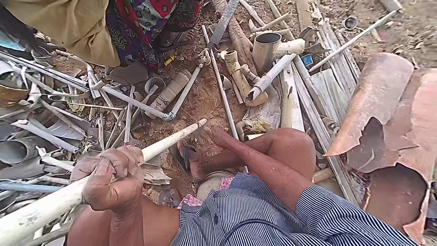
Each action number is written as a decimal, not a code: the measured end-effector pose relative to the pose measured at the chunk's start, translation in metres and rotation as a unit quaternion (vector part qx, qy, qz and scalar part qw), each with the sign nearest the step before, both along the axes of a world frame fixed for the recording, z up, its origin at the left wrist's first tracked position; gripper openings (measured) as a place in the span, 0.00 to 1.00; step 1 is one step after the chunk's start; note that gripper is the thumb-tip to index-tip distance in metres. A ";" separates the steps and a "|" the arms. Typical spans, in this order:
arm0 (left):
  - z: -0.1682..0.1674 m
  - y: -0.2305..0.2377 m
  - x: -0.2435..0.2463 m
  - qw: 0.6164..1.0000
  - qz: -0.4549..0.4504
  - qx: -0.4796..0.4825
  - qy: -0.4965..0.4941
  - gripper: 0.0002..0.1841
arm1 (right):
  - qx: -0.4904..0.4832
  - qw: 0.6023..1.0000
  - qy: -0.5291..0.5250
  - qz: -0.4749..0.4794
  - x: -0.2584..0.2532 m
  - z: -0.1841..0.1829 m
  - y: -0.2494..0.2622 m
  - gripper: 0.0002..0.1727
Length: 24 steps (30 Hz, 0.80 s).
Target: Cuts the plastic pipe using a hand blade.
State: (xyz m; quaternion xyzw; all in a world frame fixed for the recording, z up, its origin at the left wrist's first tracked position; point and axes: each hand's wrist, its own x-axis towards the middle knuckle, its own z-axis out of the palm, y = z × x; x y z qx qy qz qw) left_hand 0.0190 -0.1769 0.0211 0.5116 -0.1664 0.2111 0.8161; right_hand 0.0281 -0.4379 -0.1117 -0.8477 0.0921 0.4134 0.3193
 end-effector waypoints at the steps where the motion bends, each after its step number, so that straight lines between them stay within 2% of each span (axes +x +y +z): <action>1: -0.001 0.001 -0.001 1.000 -0.007 0.001 0.002 0.14 | -0.004 1.000 0.010 0.001 -0.002 0.004 0.002 0.37; 5: 0.001 -0.005 -0.004 1.000 -0.009 -0.005 -0.008 0.13 | 0.007 0.999 -0.024 -0.032 -0.012 -0.005 0.008 0.38; 8: 0.000 -0.007 -0.008 1.000 0.017 -0.014 0.002 0.13 | 0.030 0.998 -0.012 -0.061 -0.020 -0.014 0.008 0.38; 14: 0.002 -0.014 -0.007 0.998 0.052 -0.004 0.018 0.15 | 0.160 0.962 0.056 -0.214 -0.039 -0.006 0.019 0.31; 20: 0.008 -0.026 0.001 0.996 0.085 0.005 0.034 0.16 | 0.096 0.980 0.034 -0.171 -0.038 -0.009 0.006 0.34; 24: 0.013 -0.032 0.003 0.995 0.092 0.006 0.035 0.16 | 0.126 0.967 0.010 -0.221 -0.047 -0.016 0.008 0.31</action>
